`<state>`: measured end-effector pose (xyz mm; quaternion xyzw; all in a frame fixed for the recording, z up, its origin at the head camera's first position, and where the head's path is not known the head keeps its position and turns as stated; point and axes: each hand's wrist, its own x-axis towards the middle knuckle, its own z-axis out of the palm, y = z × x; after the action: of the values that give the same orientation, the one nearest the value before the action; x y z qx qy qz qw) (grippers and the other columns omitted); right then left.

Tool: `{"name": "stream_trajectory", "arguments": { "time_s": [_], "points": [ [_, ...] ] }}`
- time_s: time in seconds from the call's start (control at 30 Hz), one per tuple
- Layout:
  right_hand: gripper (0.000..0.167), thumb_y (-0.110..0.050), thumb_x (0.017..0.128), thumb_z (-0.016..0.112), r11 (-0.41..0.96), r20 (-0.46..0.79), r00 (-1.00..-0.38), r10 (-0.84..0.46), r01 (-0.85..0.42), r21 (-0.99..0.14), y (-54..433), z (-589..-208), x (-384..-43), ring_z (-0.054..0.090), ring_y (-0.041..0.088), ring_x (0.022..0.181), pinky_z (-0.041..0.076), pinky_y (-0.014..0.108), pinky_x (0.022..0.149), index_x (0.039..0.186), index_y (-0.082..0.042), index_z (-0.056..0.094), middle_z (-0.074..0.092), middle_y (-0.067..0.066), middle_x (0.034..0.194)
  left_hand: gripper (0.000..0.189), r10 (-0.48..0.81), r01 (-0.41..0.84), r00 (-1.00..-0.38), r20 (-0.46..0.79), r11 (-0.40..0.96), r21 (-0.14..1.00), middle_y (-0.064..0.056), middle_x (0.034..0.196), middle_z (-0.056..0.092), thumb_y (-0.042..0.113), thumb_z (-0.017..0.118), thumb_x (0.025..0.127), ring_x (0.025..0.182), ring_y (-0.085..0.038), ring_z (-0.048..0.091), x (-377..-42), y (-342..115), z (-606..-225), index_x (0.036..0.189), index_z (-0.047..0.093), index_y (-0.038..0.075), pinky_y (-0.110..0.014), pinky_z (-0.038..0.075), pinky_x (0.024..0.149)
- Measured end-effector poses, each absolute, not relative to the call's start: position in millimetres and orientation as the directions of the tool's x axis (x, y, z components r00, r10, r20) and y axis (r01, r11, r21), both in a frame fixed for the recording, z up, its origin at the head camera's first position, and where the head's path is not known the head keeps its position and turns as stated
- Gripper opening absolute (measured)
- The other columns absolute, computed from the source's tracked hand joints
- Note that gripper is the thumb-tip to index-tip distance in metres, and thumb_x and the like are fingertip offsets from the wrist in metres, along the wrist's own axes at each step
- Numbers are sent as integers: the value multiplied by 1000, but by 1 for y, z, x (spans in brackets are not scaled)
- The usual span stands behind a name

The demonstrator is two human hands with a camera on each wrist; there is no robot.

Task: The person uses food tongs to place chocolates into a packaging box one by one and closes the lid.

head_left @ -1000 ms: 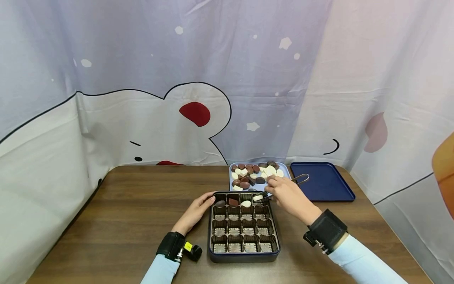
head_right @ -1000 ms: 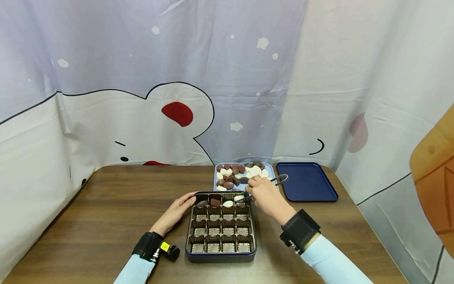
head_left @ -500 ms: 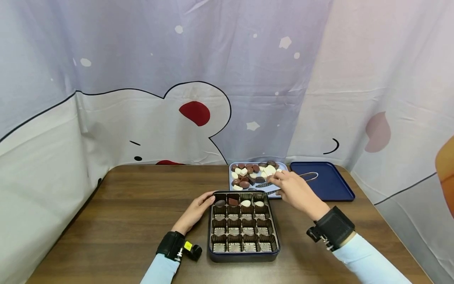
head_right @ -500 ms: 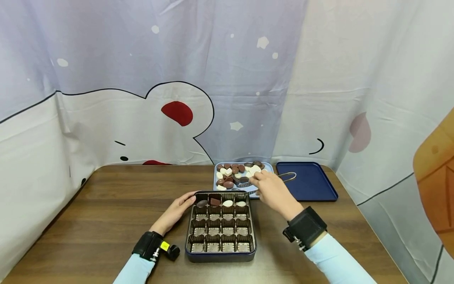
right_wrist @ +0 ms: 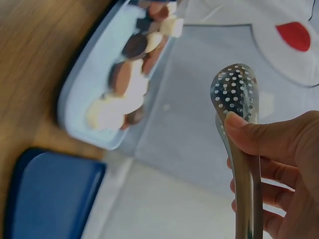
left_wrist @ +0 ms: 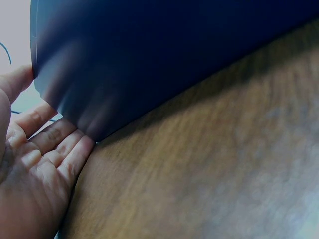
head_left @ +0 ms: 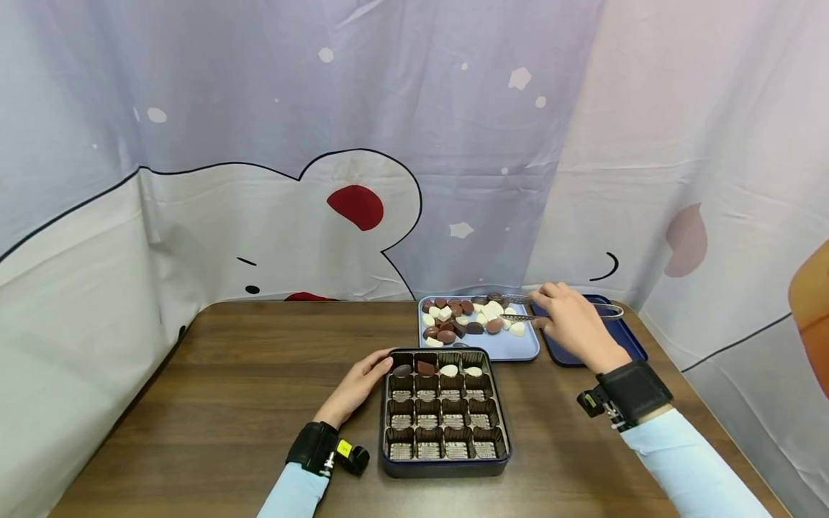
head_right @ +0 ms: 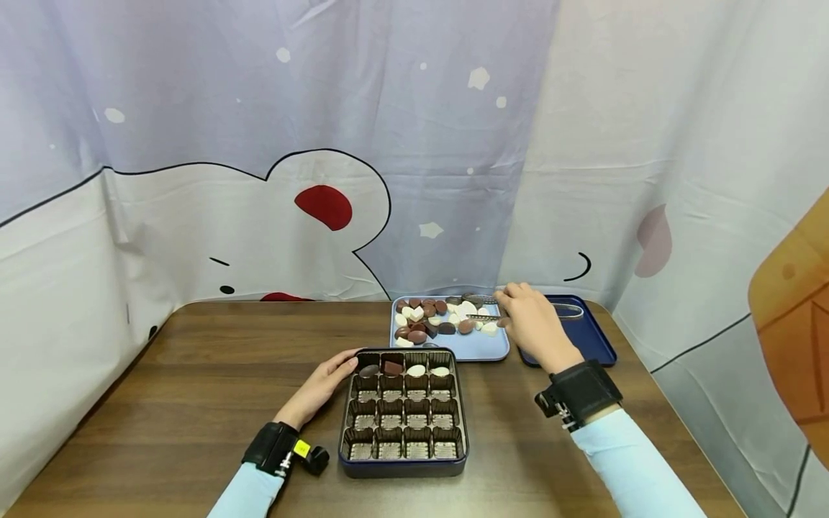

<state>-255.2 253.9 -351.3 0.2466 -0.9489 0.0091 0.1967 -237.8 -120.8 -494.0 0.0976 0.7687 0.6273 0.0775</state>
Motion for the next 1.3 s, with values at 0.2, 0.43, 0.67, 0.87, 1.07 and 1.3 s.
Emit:
{"name": "stream_trajectory", "arguments": {
  "time_s": [0.2, 0.43, 0.67, 0.87, 1.07, 1.3],
  "points": [
    [45, -12, 77, 77, 921, 293, -876, -383, -388, 40, 269, -374, -266, 51, 31, 84, 42, 40, 66, 117, 4, 64, 55, 15, 92, 50, 262, 57, -965, -1, 211, 976, -9, 141, 49, 45, 52, 96, 134, -30, 41, -239, -122, -495, 138, 50, 18, -53, 29, 109],
    [47, -13, 77, 76, 938, 212, -914, -346, -344, 44, 279, -408, -282, 54, 37, 88, 47, 48, 74, 116, 9, 63, 58, 19, 94, 50, 275, 54, -962, -1, 192, 980, -8, 138, 52, 46, 51, 96, 129, -27, 46, -238, -121, -495, 138, 50, 19, -49, 33, 108],
    [40, -9, 76, 74, 939, 248, -907, -340, -340, 45, 275, -425, -290, 53, 35, 84, 46, 46, 73, 111, 8, 65, 56, 16, 86, 47, 274, 44, -962, -3, 166, 985, -5, 136, 54, 45, 52, 96, 126, -23, 48, -239, -121, -495, 136, 52, 22, -46, 34, 107],
    [32, -6, 75, 74, 938, 287, -896, -338, -345, 26, 270, -428, -289, 51, 31, 79, 45, 42, 69, 105, 6, 68, 55, 11, 80, 48, 272, 46, -962, -5, 180, 983, -6, 137, 53, 46, 52, 95, 129, -25, 46, -239, -121, -496, 137, 52, 21, -48, 33, 108],
    [30, -6, 77, 73, 937, 299, -892, -341, -349, 26, 268, -418, -286, 52, 32, 81, 45, 43, 71, 105, 5, 68, 55, 12, 81, 47, 268, 58, -964, 6, 187, 981, -7, 137, 53, 42, 52, 97, 129, -25, 45, -240, -120, -496, 137, 52, 18, -46, 33, 107],
    [37, -9, 78, 75, 915, 338, -855, -393, -399, 55, 250, -392, -282, 52, 31, 85, 45, 40, 73, 111, 5, 67, 56, 12, 86, 46, 236, 55, -972, 7, 197, 979, -9, 139, 51, 39, 53, 97, 133, -29, 41, -240, -120, -496, 137, 52, 17, -52, 29, 110]
  ]
}}
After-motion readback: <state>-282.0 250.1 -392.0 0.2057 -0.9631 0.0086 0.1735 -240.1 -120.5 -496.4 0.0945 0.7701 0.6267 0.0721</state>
